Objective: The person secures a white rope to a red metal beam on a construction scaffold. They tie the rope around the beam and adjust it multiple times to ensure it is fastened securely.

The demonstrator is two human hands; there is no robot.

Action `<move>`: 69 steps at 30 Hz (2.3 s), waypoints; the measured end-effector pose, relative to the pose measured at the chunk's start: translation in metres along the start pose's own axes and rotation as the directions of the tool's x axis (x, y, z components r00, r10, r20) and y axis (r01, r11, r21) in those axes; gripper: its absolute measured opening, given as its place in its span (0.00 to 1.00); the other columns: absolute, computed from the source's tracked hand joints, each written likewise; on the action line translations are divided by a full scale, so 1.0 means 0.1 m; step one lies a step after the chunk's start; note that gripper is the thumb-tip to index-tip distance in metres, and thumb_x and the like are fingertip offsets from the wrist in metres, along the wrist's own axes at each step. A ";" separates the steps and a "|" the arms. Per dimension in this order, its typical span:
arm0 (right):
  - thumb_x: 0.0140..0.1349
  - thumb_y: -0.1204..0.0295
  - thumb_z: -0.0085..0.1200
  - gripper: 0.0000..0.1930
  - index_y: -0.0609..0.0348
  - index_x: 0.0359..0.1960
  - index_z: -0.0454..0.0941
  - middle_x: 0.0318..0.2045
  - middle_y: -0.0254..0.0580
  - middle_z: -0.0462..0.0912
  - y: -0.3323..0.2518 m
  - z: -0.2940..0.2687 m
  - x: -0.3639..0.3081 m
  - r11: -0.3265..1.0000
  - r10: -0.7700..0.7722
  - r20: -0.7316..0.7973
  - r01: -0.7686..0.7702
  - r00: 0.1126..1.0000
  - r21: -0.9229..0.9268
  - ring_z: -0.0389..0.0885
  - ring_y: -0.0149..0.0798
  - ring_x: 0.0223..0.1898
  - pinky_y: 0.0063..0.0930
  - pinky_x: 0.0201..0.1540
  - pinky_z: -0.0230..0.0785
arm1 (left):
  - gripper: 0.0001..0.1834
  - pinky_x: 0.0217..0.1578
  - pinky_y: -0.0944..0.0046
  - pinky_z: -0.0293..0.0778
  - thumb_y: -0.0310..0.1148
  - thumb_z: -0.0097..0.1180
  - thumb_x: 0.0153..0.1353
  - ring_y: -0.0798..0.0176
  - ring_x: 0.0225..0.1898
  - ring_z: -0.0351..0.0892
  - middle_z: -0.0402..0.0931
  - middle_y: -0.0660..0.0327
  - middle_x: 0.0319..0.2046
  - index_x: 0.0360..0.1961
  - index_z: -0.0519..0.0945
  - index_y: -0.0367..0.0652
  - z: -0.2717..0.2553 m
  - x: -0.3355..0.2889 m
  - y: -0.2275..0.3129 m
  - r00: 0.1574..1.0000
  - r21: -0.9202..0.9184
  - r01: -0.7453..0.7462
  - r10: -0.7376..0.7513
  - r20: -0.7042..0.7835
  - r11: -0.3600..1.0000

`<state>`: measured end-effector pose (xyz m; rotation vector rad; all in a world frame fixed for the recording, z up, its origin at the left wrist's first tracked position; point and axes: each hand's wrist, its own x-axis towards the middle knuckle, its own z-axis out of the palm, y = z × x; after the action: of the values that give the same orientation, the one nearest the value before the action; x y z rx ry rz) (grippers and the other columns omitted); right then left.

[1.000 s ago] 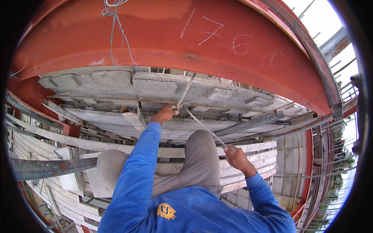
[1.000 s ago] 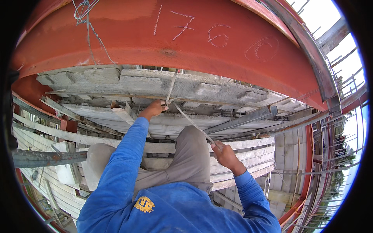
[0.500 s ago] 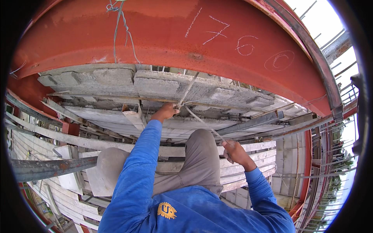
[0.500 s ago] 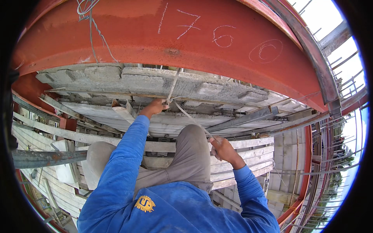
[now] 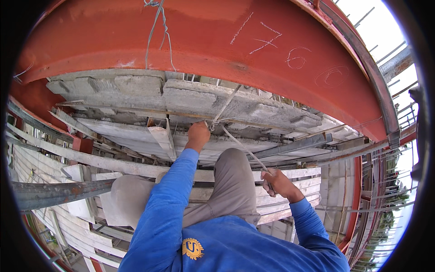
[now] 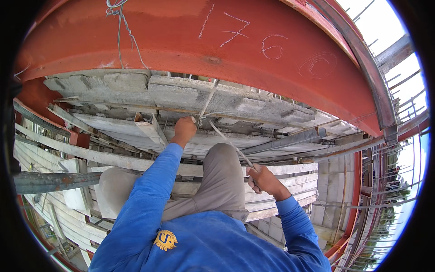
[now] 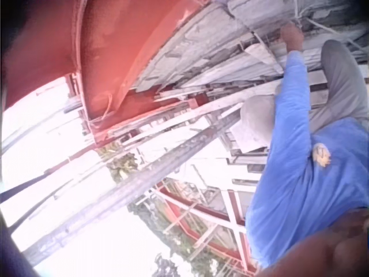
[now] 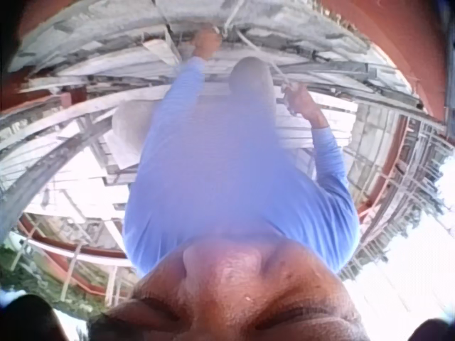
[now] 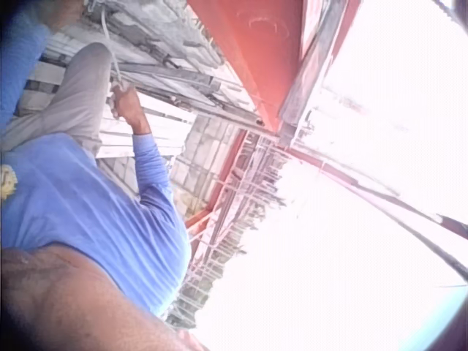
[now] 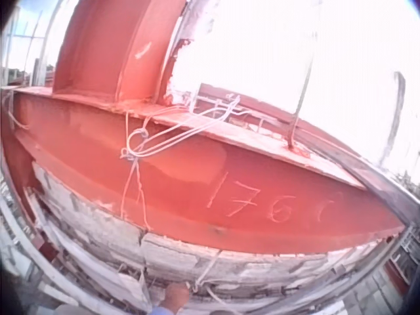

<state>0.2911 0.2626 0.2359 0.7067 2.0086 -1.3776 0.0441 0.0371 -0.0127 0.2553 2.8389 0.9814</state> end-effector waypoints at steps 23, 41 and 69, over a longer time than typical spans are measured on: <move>0.82 0.64 0.44 0.31 0.54 0.83 0.55 0.18 0.36 0.73 -0.28 -0.27 -0.06 0.995 -0.073 0.055 0.076 0.996 -0.069 0.66 0.29 0.12 0.27 0.14 0.58 | 0.10 0.27 0.60 0.68 0.35 0.54 0.76 0.67 0.25 0.70 0.75 0.67 0.27 0.48 0.82 0.41 -0.09 -0.15 -0.24 0.655 -0.669 0.699 -0.151 0.741 -0.251; 0.82 0.64 0.49 0.35 0.39 0.85 0.47 0.22 0.30 0.75 -0.51 -1.32 0.51 0.901 0.192 0.400 -0.322 0.896 0.290 0.62 0.23 0.13 0.19 0.11 0.47 | 0.15 0.32 0.58 0.73 0.49 0.53 0.81 0.69 0.28 0.71 0.77 0.68 0.34 0.58 0.81 0.56 0.81 -0.28 0.86 0.764 -0.870 0.338 -0.435 0.477 -0.359; 0.82 0.60 0.50 0.35 0.40 0.85 0.51 0.20 0.31 0.72 0.03 -0.52 0.29 0.972 0.083 0.054 -0.069 0.995 -0.224 0.67 0.26 0.17 0.26 0.16 0.60 | 0.16 0.31 0.61 0.82 0.46 0.52 0.81 0.67 0.34 0.79 0.83 0.62 0.42 0.57 0.77 0.46 1.15 -0.19 0.83 0.859 -0.830 0.084 -0.382 0.341 -0.551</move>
<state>0.2647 0.3149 0.2274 0.6243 2.0237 -1.0969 0.0923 0.1665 -0.0493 -0.8224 0.5610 2.7691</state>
